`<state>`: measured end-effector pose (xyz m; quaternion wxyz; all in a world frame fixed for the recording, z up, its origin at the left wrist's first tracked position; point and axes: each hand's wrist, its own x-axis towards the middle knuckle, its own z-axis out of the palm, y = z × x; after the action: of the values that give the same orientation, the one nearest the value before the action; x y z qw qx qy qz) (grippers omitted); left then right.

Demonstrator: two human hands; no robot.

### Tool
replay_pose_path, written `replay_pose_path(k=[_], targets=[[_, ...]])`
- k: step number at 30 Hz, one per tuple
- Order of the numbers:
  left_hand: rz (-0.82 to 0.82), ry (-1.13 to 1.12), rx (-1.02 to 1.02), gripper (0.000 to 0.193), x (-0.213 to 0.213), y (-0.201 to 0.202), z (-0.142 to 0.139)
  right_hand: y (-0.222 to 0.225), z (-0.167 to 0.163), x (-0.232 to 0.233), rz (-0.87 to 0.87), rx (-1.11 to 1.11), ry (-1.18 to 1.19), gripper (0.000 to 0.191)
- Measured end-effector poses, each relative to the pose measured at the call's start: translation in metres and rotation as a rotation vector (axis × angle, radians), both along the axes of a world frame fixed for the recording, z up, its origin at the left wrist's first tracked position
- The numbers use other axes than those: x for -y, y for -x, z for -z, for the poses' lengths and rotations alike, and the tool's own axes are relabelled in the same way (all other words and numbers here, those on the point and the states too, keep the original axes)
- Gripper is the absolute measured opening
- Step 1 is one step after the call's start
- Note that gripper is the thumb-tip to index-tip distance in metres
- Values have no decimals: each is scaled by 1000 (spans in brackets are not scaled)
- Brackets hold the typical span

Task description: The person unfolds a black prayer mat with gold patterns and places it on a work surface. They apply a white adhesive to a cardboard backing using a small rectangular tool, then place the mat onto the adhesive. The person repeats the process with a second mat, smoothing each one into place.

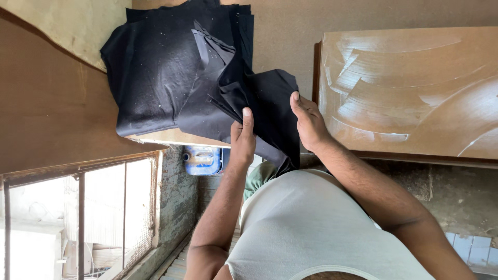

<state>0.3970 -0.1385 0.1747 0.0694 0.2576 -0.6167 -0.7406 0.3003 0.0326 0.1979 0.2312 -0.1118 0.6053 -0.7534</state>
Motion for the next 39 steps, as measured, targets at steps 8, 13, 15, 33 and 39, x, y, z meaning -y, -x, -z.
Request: replay_pose_path(k=[8,13,15,33,39], targets=[[-18,-482,-143,49,8,-9,6,-14,-1,14,130,-53,-41,48],[108,-499,-304,43,13,-13,22,-27,-21,27,221,-129,-110,37],[168,-461,-270,44,14,-14,22,-30,-31,31,207,-307,-140,23],[151,0,-222,32,5,-15,3,-38,-17,20,263,-491,-184,21],[151,-206,-218,28,10,-21,8,-33,1,11,248,-224,-49,30]])
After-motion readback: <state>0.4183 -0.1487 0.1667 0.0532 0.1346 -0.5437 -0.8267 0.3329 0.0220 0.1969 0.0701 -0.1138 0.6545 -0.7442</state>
